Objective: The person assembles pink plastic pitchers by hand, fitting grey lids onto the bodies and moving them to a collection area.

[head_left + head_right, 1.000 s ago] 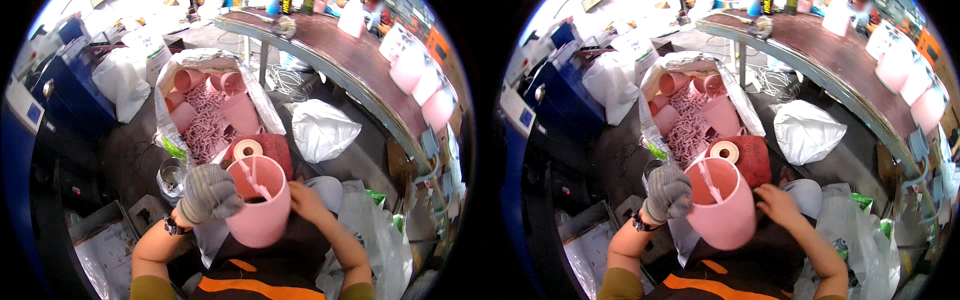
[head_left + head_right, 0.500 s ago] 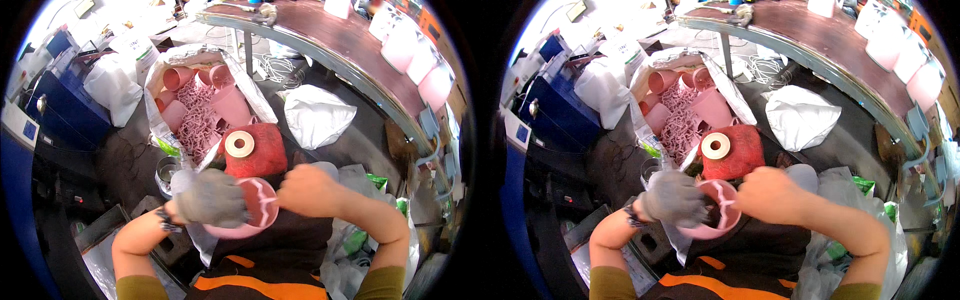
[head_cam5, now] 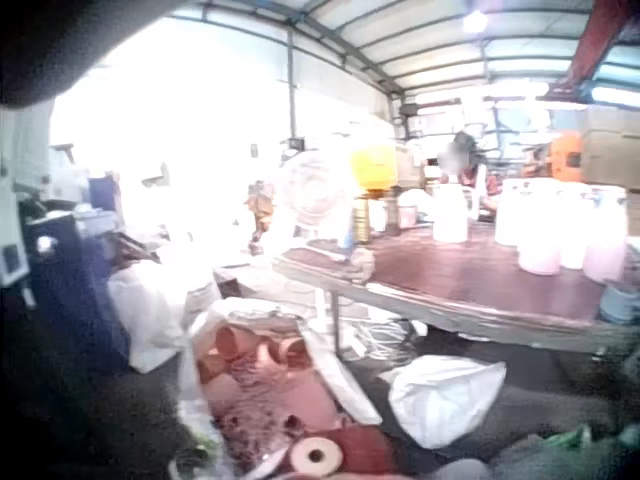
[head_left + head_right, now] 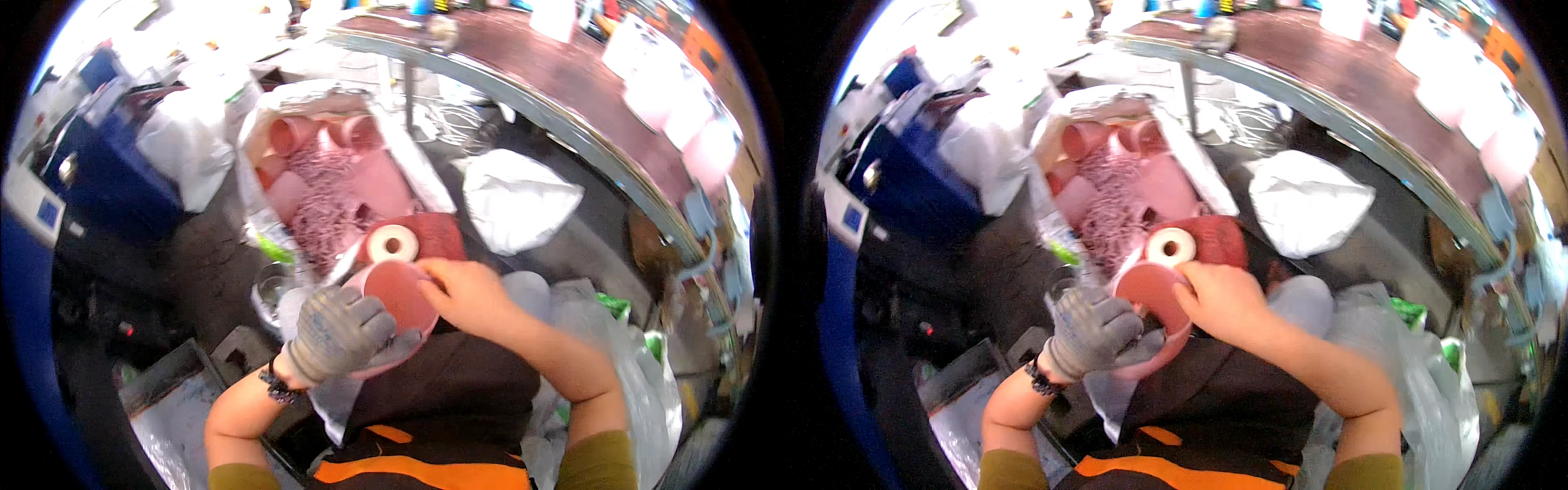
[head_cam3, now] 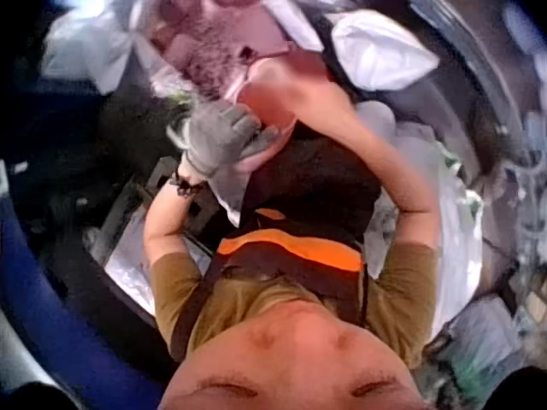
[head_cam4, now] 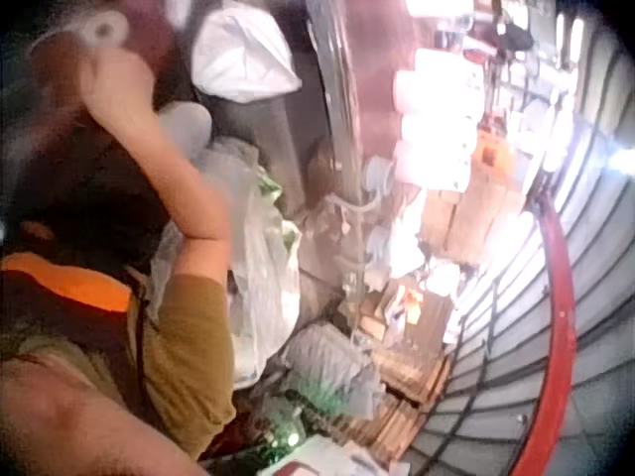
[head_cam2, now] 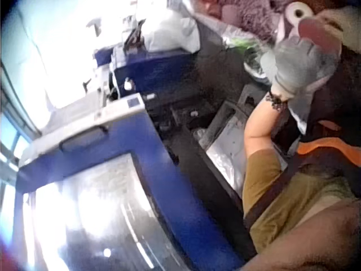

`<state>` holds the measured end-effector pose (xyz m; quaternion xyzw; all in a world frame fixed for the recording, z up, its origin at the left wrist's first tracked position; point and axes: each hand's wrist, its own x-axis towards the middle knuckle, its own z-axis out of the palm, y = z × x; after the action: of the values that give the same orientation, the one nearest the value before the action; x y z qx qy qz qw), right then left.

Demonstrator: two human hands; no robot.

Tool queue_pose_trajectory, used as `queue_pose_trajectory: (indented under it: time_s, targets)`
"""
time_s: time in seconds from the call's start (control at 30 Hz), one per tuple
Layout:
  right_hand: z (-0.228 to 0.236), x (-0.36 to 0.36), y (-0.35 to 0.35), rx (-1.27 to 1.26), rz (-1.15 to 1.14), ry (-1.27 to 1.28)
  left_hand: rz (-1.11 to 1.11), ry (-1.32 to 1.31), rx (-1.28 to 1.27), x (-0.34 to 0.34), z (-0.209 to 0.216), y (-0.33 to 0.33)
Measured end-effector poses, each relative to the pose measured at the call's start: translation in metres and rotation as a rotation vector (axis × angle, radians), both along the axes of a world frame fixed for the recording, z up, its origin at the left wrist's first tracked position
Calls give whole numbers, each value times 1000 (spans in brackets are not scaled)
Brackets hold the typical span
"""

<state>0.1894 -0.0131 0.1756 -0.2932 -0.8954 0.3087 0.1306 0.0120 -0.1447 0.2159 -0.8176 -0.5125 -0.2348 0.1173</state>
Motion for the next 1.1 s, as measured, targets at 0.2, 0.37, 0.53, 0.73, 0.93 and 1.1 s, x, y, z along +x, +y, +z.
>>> queue_pose_trajectory:
  time_s: [0.2,0.37,0.53,0.73,0.93,1.1]
  targets:
    - [-47,68,-50,-85,-110,-59,33,-710,-795,42,-15,38]
    - [-83,154,-71,-434,-379,390,-262,44,-1050,91,-26,79]
    - [-173,347,-70,-439,-926,-772,-156,-47,-1146,75,-12,96]
    - [-288,552,-182,-272,-1197,-1474,-79,-102,-1323,81,-45,90]
    - [-295,578,-188,-375,-1271,-1384,46,-814,-1459,77,-79,84]
    - [-272,529,-162,-361,-702,-1141,15,-998,-1437,63,-99,88]
